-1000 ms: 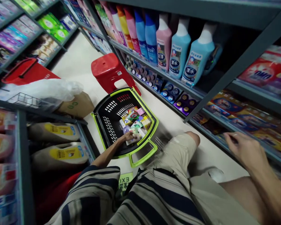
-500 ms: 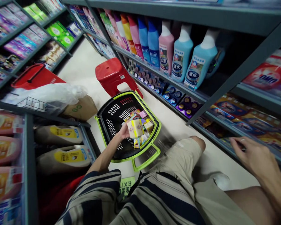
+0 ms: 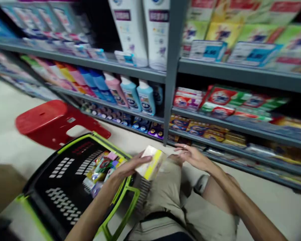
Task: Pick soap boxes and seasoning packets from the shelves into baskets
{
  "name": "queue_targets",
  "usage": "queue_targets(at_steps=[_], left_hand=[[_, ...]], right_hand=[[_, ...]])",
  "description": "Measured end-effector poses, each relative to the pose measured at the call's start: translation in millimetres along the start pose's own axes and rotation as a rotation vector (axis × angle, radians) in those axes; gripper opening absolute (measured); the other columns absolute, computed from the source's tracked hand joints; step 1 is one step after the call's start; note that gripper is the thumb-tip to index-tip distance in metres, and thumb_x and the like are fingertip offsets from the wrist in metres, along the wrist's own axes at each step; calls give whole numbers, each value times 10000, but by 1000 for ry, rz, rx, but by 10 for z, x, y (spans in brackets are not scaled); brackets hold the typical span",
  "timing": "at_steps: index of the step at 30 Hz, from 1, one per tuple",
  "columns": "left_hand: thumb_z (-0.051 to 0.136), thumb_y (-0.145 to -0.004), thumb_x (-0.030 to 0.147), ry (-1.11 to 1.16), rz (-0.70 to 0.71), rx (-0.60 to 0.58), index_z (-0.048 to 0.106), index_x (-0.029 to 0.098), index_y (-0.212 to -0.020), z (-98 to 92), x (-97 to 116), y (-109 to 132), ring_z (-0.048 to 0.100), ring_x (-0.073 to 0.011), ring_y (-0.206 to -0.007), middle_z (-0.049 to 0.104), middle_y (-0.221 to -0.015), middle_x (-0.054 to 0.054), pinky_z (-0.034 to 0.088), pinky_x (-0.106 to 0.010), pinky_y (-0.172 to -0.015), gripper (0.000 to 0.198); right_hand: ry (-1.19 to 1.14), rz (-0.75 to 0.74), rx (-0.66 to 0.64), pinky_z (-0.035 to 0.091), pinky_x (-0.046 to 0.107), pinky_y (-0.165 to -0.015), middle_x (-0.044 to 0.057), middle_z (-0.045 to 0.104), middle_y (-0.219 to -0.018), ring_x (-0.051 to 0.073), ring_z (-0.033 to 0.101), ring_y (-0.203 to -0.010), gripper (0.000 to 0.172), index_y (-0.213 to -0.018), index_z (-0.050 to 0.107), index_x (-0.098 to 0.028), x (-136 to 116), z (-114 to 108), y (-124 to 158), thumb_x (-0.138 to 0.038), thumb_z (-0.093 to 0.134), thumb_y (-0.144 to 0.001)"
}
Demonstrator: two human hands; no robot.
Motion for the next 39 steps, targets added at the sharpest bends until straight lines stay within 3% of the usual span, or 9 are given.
queue_targets(at_steps=[3,6,9,14,18,24,33,36,39], left_hand=[[926,-763,556,-164,-72,-185,794,186,-1187,855,154,-418,771,-215,-838,829,-979,-88,588,-247,-685,578],[782,-843,721,-259,-180,-344,810,141,-1134,1528,224,-709,672,-165,-657,794,-866,-96,455,-204,-494,650],[581,-900,851,-192,-251,-487,796,146,-1196,2016,282,-826,676,-186,-695,802,-1010,-150,477,-229,-491,795],[771,-895,659,-176,110,-614,640,291,-1480,2902,379,-874,682,-311,-1279,524,-1657,-125,657,-389,-948,703],[920,-815,483,-318,267,-702,535,335,-1537,3887,2,-884,680,-306,-1300,426,-1720,-118,638,-416,-1006,831],[922,-809,482,-340,296,-683,575,261,-1443,5387,-548,-1223,651,-294,-1383,580,-1586,-123,603,-380,-1102,755],[900,-836,496,-413,193,-776,599,223,-1424,8037,-2070,-1501,717,-321,-1288,616,-1557,-149,651,-435,-1048,714],[937,-792,468,-432,181,-769,605,228,-1424,8675,-2284,-1564,745,-310,-1226,571,-1598,-153,657,-450,-1032,752],[983,-740,403,-436,193,-769,531,280,-1525,9145,-2319,-1625,779,-271,-1133,484,-1674,-142,655,-437,-1023,915]], right_hand=[[-402,-6,-109,613,332,-934,161,644,-1501,212,739,-1123,876,-1647,414,-217,-139,117,44,-608,760,-944],[-498,12,-46,606,284,-890,111,737,-1323,186,730,-1048,806,-1487,558,-187,-170,-32,209,-565,877,-851],[-550,85,195,613,273,-880,69,766,-1235,185,732,-1042,677,-1298,621,-193,-75,-460,611,-555,916,-807],[-527,227,812,638,255,-726,86,782,-1158,180,750,-917,684,-1226,624,-172,81,-1197,1827,-632,899,-800],[-573,291,1019,609,249,-523,134,773,-1129,188,745,-782,702,-1214,620,-142,219,-1411,2650,-689,843,-834],[-642,38,1238,704,325,-719,139,671,-1393,217,759,-993,772,-1415,521,-216,660,-1897,3943,-557,896,-833],[-695,19,1441,671,331,-686,143,693,-1356,229,754,-948,789,-1454,572,-203,2011,-2940,6489,-622,861,-851],[-689,50,1428,673,338,-724,145,717,-1339,236,761,-965,774,-1483,591,-192,2333,-3352,7037,-622,829,-886],[-630,25,1341,675,406,-967,120,679,-1463,291,707,-1245,781,-1561,576,-231,2483,-3781,7380,-592,815,-911]])
Point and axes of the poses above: each hand's wrist, its own y-axis away from the middle knuckle, its own z-axis out of the palm, x = y × z, the point moved 8 cm from there along -y, towards the middle knuckle
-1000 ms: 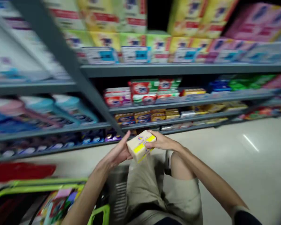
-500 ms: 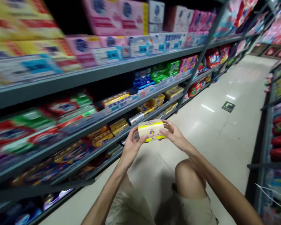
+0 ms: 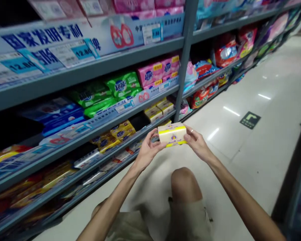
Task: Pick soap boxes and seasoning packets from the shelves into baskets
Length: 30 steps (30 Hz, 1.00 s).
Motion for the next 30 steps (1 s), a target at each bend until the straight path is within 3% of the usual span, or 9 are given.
queue_targets(at_steps=[4,8,13,18,21,26,30], left_hand=[[998,-724,341,-13,24,6,486,302,-1556,204,150,-349,761,-284,-1202,447,-1710,-131,632,-435,-1072,978],[1014,-694,360,-82,17,130,528,260,-1513,178,195,-577,738,-328,-1251,524,-1635,-163,605,-505,-1126,957],[1020,-682,368,-111,28,245,612,227,-1508,-89,51,-710,731,-322,-1228,622,-1526,-156,575,-542,-1172,931],[989,-730,436,-76,126,346,598,212,-1540,-448,-99,-848,726,-338,-1256,599,-1557,-164,569,-567,-1189,927],[957,-766,497,-106,256,369,541,264,-1576,-579,-89,-1060,646,-343,-1413,543,-1637,-129,491,-554,-1283,939],[848,-837,655,-336,428,381,553,214,-1532,-765,-87,-1546,536,-336,-1536,572,-1621,-147,390,-550,-1353,875],[799,-840,731,-439,457,406,508,199,-1576,-940,-172,-1803,475,-332,-1584,499,-1687,-157,348,-541,-1376,954]], right_hand=[[24,-10,-153,585,447,-1164,87,687,-1481,277,668,-1348,774,-1634,515,-249,-143,-288,-448,-511,791,-960],[55,19,-185,569,452,-1187,75,708,-1454,266,680,-1330,723,-1590,575,-229,-115,-432,-826,-525,782,-963],[128,46,-207,616,471,-1117,96,717,-1436,279,728,-1236,737,-1542,616,-216,44,-355,-1128,-540,829,-916],[203,-100,-213,575,485,-1176,94,707,-1450,271,711,-1278,671,-1486,643,-233,185,-41,-1514,-599,783,-941],[332,-196,-283,545,482,-1209,62,701,-1463,282,684,-1323,674,-1509,642,-266,244,106,-1775,-688,669,-985],[564,-401,-257,521,480,-1204,50,734,-1403,310,680,-1280,719,-1517,656,-266,286,69,-2243,-768,539,-1015],[558,-442,-303,567,480,-1134,66,756,-1331,305,704,-1194,732,-1464,683,-253,448,98,-2520,-798,531,-1000]])
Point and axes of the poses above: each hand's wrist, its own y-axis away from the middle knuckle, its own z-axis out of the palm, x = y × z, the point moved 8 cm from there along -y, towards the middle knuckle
